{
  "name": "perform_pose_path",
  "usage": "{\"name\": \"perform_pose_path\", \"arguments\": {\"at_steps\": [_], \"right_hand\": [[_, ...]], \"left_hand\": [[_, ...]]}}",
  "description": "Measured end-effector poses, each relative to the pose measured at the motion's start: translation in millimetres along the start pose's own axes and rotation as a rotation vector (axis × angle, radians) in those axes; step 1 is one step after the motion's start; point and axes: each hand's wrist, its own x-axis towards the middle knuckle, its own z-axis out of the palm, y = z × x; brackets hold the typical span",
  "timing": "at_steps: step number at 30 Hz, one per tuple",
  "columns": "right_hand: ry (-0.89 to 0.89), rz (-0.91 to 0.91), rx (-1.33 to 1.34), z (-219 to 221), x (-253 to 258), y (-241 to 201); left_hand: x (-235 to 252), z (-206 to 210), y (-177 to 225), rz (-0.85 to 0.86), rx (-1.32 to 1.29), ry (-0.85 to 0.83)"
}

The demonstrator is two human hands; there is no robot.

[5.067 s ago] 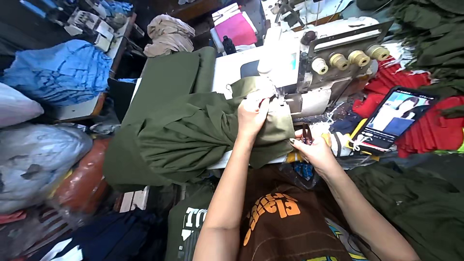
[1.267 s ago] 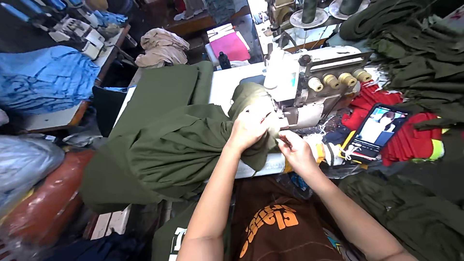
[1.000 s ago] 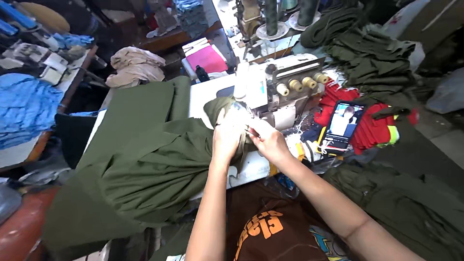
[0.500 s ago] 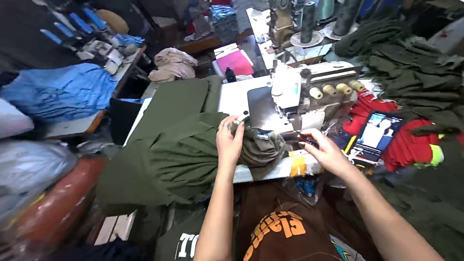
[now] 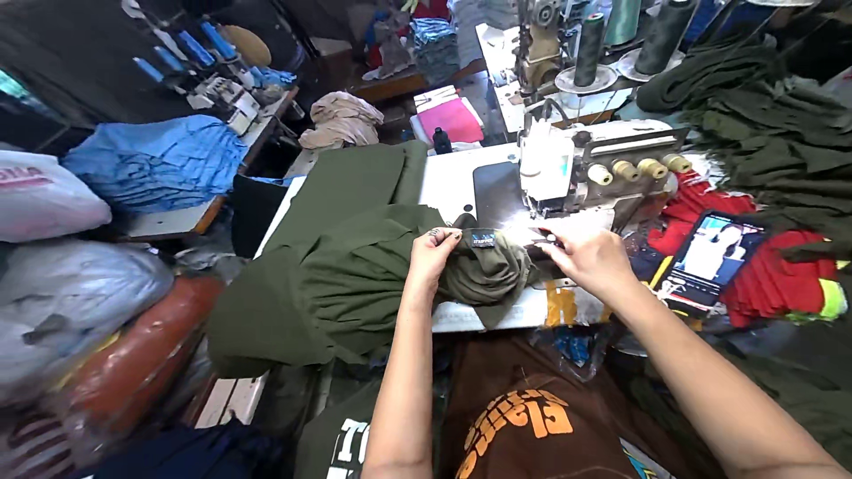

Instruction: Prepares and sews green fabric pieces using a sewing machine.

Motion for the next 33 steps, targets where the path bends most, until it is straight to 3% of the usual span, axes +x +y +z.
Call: {"name": "perform_pose_path", "arguments": {"at_steps": [4, 8, 12, 16, 21, 27, 30, 33], "right_hand": [[0.077, -0.15, -0.077, 15.1, 19.0, -10.2], [0.079, -0.198, -0.087, 28.7, 30.9, -18.9], [-0.007, -0.1, 0.163, 15.2, 35.8, -31.6], [-0.265, 0.116, 0.425, -12.3, 48.3, -48.3], [-0.302, 0.129, 0.437, -16.2, 58.5, -61.1], [-0.115, 0.069, 0.428, -6.0, 56.6, -59.0], [-0.055, 0.205, 0.552, -12.7, 41.5, -46.3], [0.002, 0.367, 0.729, -11.7, 11.5, -23.5]], "left_hand": [[-7.8, -2.4, 5.0, 0.031, 0.001, 0.009], [-15.0, -4.4, 13.8, 0.217, 0.141, 0.137], [-21.3, -13.7, 37.6, 0.326, 0.2, 0.189], [-23.0, -16.2, 59.5, 0.457, 0.264, 0.131], [-22.1, -3.0, 78.8, 0.557, 0.32, 0.115], [-28.9, 13.1, 85.5, 0.61, 0.307, 0.055], [-30.1, 13.8, 73.9, 0.541, 0.225, -0.002], [-17.6, 12.3, 23.5, 0.398, 0.426, -0.088]]}}
